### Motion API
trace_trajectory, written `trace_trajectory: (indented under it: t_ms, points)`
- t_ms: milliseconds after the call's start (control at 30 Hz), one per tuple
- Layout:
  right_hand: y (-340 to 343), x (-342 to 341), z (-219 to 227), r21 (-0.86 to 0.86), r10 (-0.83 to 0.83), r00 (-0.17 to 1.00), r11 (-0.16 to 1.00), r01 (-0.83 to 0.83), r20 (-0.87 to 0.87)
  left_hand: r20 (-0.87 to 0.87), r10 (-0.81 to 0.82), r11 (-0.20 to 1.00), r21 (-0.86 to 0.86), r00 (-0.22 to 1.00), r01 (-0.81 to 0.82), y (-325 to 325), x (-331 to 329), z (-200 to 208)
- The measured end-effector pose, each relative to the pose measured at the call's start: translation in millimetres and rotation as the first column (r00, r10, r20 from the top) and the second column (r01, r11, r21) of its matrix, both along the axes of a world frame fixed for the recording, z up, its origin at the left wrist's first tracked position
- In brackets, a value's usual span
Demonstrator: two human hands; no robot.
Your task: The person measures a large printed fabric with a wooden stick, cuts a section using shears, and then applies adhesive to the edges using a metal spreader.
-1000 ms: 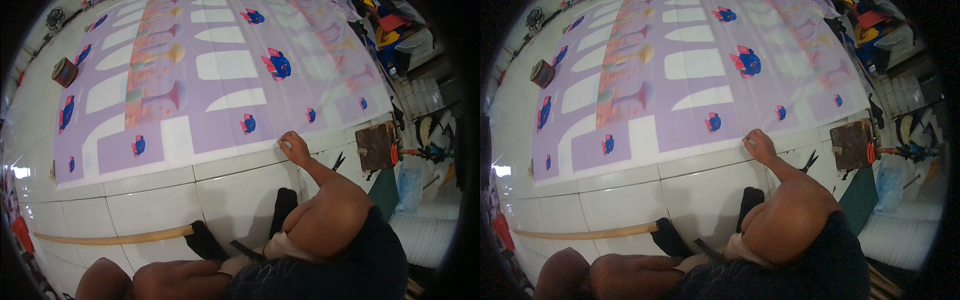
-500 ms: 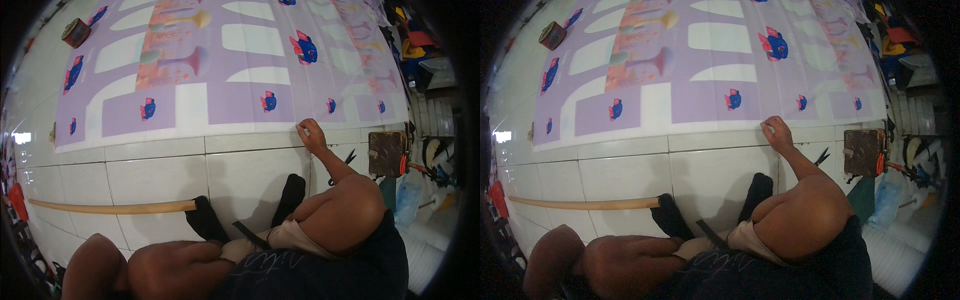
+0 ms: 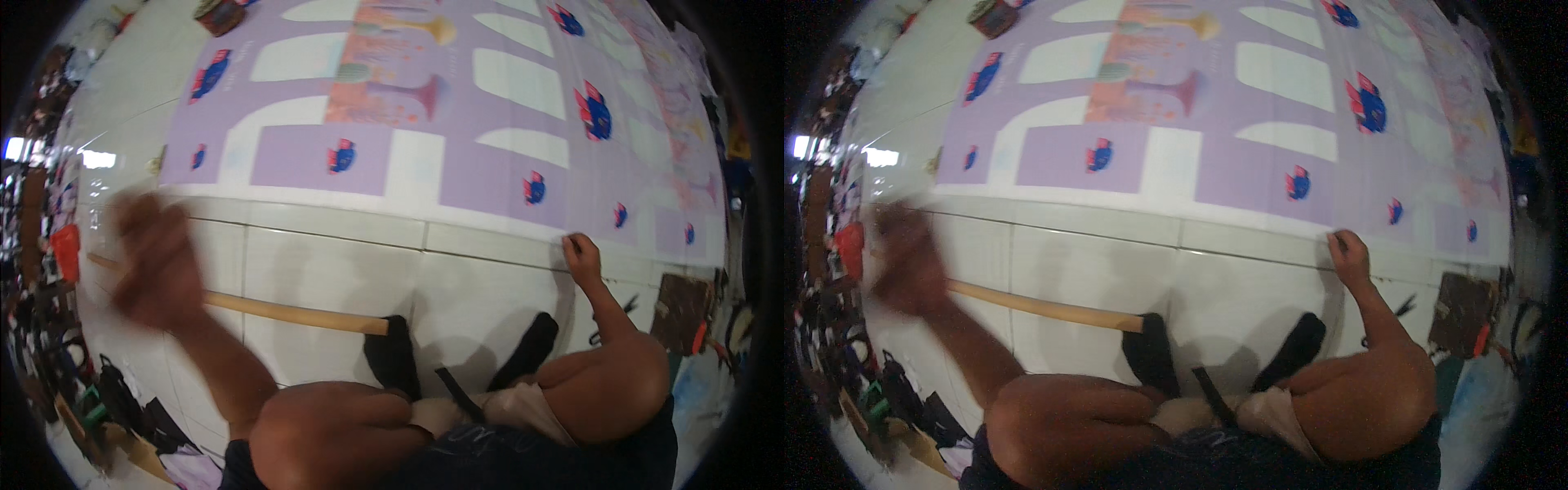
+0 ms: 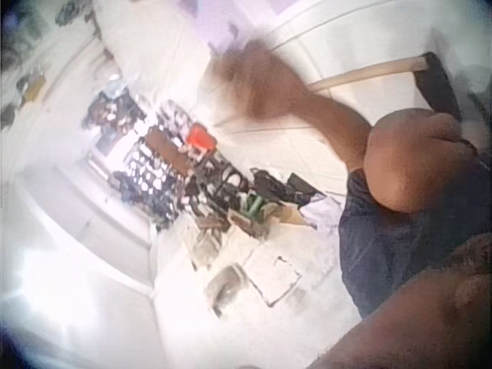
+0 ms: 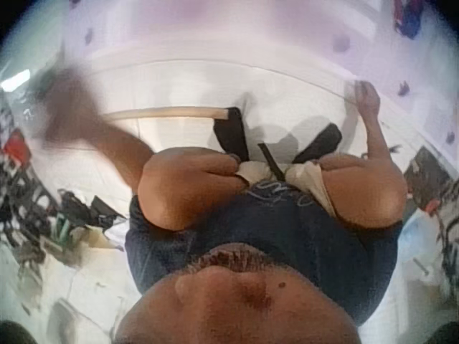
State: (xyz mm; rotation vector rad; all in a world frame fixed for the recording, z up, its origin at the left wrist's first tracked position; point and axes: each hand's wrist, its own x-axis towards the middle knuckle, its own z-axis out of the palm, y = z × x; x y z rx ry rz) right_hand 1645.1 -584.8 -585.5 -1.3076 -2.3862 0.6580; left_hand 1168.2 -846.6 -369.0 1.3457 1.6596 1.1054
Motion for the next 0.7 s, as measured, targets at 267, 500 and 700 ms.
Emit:
trace_trajectory:
  t_ms: [267,500,700]
  points:
    - [-9.6,-1.4,4.2,-0.164,-0.082,0.977,0.980,0.116,0.196,-0.638,0.495,0.827,0.140,0.589,-0.544,10.3,-45.9,-246.1]
    - [-10.1,5.3,-1.0,-0.185,-0.067,0.984,0.978,0.098,0.164,-0.702,0.341,0.905,0.065,0.625,-0.421,4.9,-41.3,-259.9]
    - [4.0,-6.6,15.2,-0.073,-0.002,0.968,0.997,0.021,0.252,-0.721,0.383,0.883,0.102,0.578,-0.458,1.0,-44.0,-270.2]
